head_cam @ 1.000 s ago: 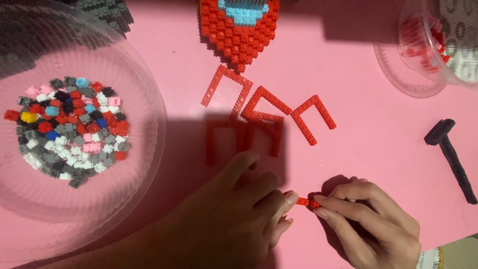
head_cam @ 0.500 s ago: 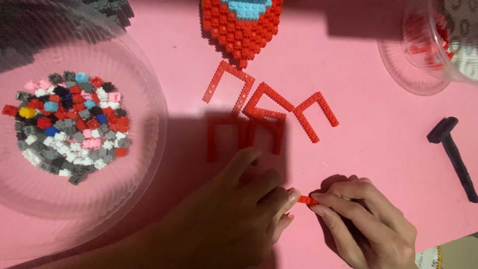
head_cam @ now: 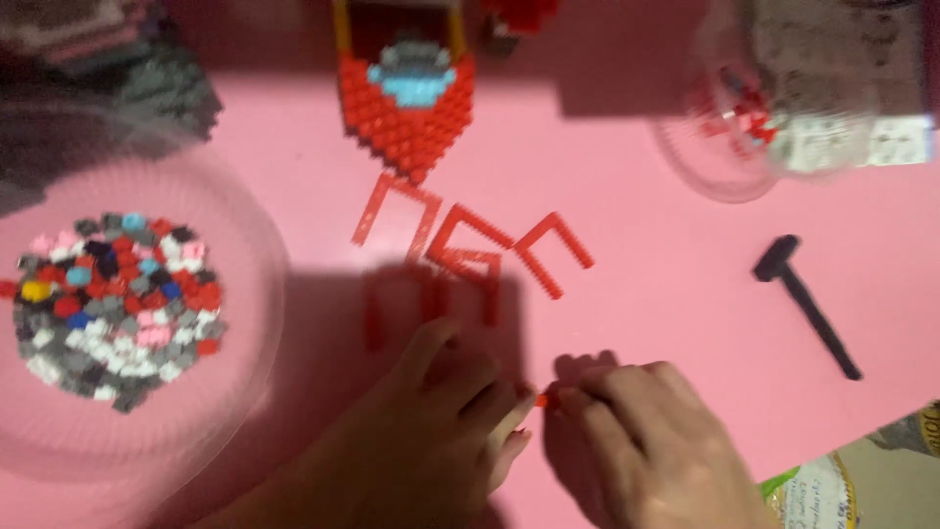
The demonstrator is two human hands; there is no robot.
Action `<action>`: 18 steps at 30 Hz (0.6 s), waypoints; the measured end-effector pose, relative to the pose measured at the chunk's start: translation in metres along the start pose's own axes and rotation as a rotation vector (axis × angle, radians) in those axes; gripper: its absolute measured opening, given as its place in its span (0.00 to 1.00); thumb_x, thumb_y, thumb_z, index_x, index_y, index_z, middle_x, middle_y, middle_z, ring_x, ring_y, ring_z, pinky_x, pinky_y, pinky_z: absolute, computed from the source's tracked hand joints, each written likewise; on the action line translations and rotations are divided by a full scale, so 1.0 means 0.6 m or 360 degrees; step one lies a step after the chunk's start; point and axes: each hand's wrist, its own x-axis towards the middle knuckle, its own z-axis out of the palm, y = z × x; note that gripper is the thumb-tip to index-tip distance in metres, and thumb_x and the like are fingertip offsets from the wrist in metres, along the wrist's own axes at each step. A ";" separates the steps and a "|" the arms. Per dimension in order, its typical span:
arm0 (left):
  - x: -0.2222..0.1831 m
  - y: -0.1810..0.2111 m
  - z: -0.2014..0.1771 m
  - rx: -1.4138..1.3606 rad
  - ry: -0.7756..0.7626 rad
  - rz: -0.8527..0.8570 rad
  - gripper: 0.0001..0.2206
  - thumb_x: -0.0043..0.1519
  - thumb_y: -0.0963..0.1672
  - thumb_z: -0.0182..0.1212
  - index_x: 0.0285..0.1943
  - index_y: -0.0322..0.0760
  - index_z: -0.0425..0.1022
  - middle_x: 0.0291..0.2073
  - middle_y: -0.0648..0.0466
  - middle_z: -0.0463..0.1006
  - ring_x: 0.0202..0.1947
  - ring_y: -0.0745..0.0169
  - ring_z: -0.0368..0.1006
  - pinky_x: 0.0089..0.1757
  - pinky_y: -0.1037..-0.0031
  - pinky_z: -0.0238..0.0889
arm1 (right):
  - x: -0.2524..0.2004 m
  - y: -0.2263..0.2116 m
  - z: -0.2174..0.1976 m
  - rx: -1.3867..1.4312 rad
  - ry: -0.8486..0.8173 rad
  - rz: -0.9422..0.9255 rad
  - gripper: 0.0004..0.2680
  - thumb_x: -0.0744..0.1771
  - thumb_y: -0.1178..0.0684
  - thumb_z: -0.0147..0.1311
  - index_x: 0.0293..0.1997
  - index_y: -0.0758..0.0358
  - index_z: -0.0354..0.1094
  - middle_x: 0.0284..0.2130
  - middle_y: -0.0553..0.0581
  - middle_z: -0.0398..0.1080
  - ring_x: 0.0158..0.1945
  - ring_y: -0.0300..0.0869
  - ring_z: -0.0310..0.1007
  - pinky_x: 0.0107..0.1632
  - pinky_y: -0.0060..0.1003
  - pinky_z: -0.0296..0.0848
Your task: Assembling the legs of a figure using small red building blocks on a pink desk surface.
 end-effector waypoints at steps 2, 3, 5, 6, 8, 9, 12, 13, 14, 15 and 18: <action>0.001 0.002 0.002 0.0029 0.0028 0.0016 0.08 0.64 0.44 0.55 0.39 0.49 0.82 0.34 0.55 0.75 0.36 0.46 0.67 0.50 0.43 0.63 | -0.001 0.002 -0.006 0.0019 -0.0010 -0.0014 0.07 0.69 0.59 0.56 0.45 0.75 0.72 0.48 0.67 0.75 0.43 0.55 0.75 0.48 0.46 0.77; 0.002 0.002 0.005 0.0053 0.0052 0.0013 0.07 0.62 0.43 0.56 0.36 0.48 0.81 0.32 0.56 0.75 0.35 0.47 0.67 0.49 0.43 0.65 | -0.001 0.003 -0.007 0.0048 -0.0031 -0.0039 0.06 0.70 0.60 0.53 0.44 0.76 0.72 0.49 0.69 0.74 0.41 0.57 0.73 0.48 0.46 0.76; -0.003 0.006 0.007 0.0062 0.0006 0.0021 0.07 0.63 0.44 0.56 0.36 0.51 0.81 0.33 0.57 0.75 0.36 0.48 0.67 0.51 0.41 0.63 | 0.008 0.004 -0.009 0.0009 0.0067 -0.0135 0.05 0.69 0.62 0.56 0.45 0.76 0.72 0.47 0.68 0.74 0.41 0.56 0.73 0.45 0.45 0.75; -0.004 0.008 0.009 0.0054 -0.0045 0.0005 0.08 0.64 0.46 0.56 0.35 0.54 0.80 0.34 0.58 0.75 0.37 0.48 0.67 0.53 0.38 0.62 | 0.012 0.004 -0.011 -0.0017 0.0137 -0.0237 0.05 0.68 0.64 0.59 0.46 0.77 0.72 0.45 0.67 0.74 0.41 0.55 0.74 0.43 0.44 0.73; -0.008 0.005 0.025 0.0046 0.0053 0.0047 0.07 0.64 0.44 0.56 0.36 0.51 0.80 0.32 0.55 0.72 0.35 0.47 0.65 0.51 0.36 0.63 | -0.019 0.012 0.017 -0.0210 0.0240 -0.0240 0.11 0.69 0.52 0.61 0.49 0.73 0.73 0.44 0.63 0.74 0.40 0.51 0.73 0.41 0.43 0.73; -0.013 0.007 0.035 0.0006 0.0139 0.0052 0.07 0.63 0.42 0.56 0.36 0.47 0.80 0.30 0.53 0.69 0.33 0.46 0.63 0.49 0.35 0.64 | -0.037 0.015 0.031 -0.0373 0.0302 -0.0249 0.18 0.71 0.40 0.63 0.52 0.70 0.75 0.43 0.59 0.74 0.38 0.47 0.72 0.40 0.42 0.73; -0.003 0.009 0.027 -0.0014 0.0191 0.0006 0.07 0.66 0.41 0.57 0.34 0.44 0.77 0.28 0.54 0.69 0.31 0.49 0.63 0.49 0.44 0.64 | -0.038 -0.012 0.033 -0.0229 0.0376 -0.0065 0.24 0.72 0.34 0.47 0.55 0.74 0.67 0.46 0.65 0.75 0.35 0.49 0.72 0.38 0.42 0.71; -0.007 0.008 0.031 -0.0014 0.0184 0.0015 0.07 0.66 0.41 0.57 0.34 0.44 0.77 0.28 0.54 0.69 0.31 0.49 0.63 0.49 0.44 0.64 | -0.039 -0.008 0.032 -0.0227 0.0383 -0.0056 0.24 0.72 0.34 0.47 0.55 0.74 0.67 0.46 0.65 0.75 0.35 0.49 0.72 0.38 0.42 0.71; -0.010 0.008 0.033 0.0043 0.0182 0.0061 0.07 0.67 0.41 0.56 0.35 0.45 0.76 0.28 0.54 0.68 0.30 0.47 0.64 0.47 0.43 0.66 | -0.039 -0.004 0.031 -0.0338 0.0367 -0.0116 0.17 0.73 0.43 0.45 0.50 0.71 0.70 0.46 0.63 0.75 0.34 0.48 0.70 0.38 0.40 0.69; -0.010 0.004 0.036 0.0113 0.0184 0.0115 0.07 0.67 0.41 0.56 0.36 0.46 0.76 0.28 0.54 0.67 0.28 0.46 0.65 0.46 0.43 0.68 | -0.036 0.003 0.031 -0.0456 0.0364 -0.0178 0.12 0.74 0.52 0.42 0.46 0.68 0.74 0.46 0.61 0.75 0.33 0.46 0.68 0.37 0.37 0.68; 0.001 -0.004 0.019 0.0202 0.0228 0.0139 0.11 0.71 0.43 0.49 0.39 0.45 0.77 0.27 0.59 0.65 0.27 0.56 0.62 0.48 0.49 0.70 | -0.056 0.033 0.024 -0.0100 0.0080 0.0005 0.16 0.72 0.39 0.52 0.59 0.60 0.73 0.46 0.58 0.72 0.33 0.48 0.69 0.34 0.44 0.69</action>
